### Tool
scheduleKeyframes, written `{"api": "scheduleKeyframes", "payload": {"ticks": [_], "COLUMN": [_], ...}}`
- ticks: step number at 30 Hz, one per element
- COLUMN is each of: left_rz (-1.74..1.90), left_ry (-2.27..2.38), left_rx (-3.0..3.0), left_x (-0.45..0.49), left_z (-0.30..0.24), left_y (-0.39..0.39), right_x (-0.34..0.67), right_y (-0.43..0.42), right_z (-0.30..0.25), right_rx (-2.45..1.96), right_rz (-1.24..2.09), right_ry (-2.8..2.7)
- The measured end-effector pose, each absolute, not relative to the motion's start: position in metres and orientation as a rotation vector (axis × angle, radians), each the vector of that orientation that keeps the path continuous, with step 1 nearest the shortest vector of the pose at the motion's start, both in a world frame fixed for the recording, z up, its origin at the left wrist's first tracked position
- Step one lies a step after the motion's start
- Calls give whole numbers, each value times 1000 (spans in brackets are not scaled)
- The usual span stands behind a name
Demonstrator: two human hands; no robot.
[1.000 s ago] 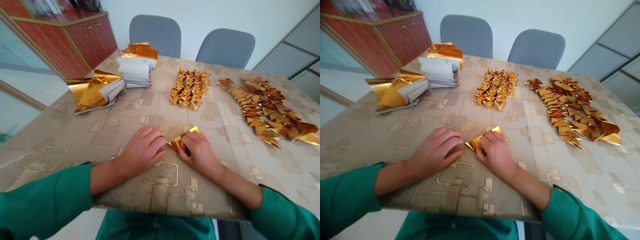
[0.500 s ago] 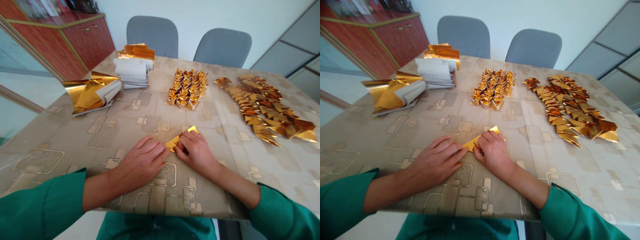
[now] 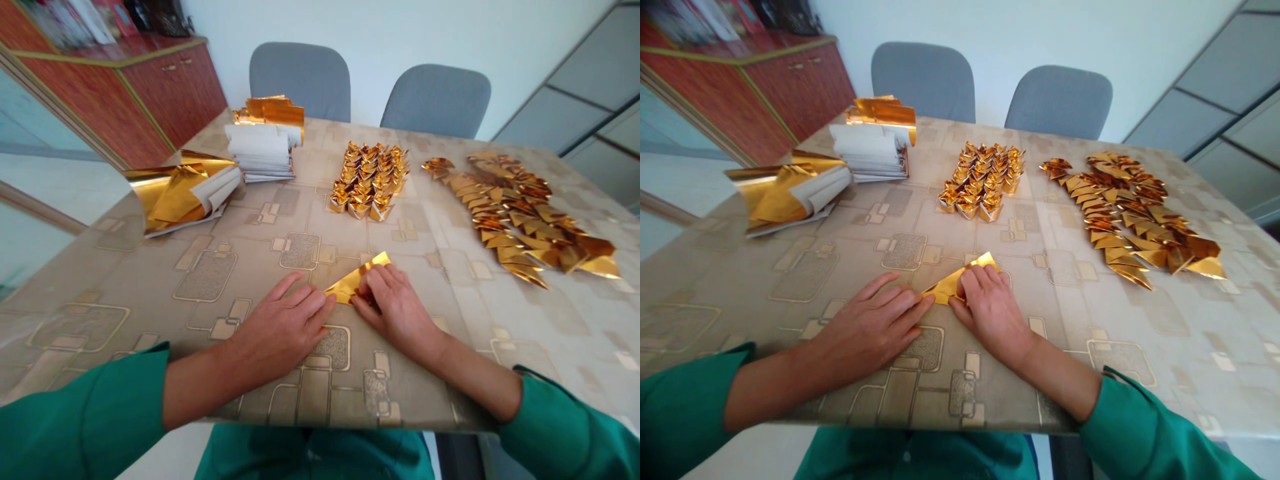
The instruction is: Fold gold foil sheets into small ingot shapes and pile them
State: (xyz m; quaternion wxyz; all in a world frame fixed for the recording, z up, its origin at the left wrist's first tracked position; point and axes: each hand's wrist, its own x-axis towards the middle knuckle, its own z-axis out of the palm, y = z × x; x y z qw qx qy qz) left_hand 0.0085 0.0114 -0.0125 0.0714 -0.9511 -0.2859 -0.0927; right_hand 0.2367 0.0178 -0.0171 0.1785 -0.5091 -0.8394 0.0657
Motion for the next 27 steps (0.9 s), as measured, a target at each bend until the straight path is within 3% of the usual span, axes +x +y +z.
{"api": "scheduleKeyframes", "payload": {"ticks": [10,27], "left_rz": [-251,-340], "left_ry": [-847,-952], "left_rx": [-2869,-2745], "left_x": [8,-17], "left_z": [-9,-2], "left_y": [11,23], "right_x": [261,269], "right_y": [1,-9], "right_z": [-8,-5], "right_rx": [-1081,-1031], "right_rz": [-81,64], "right_ry": [-2694,-2686]}}
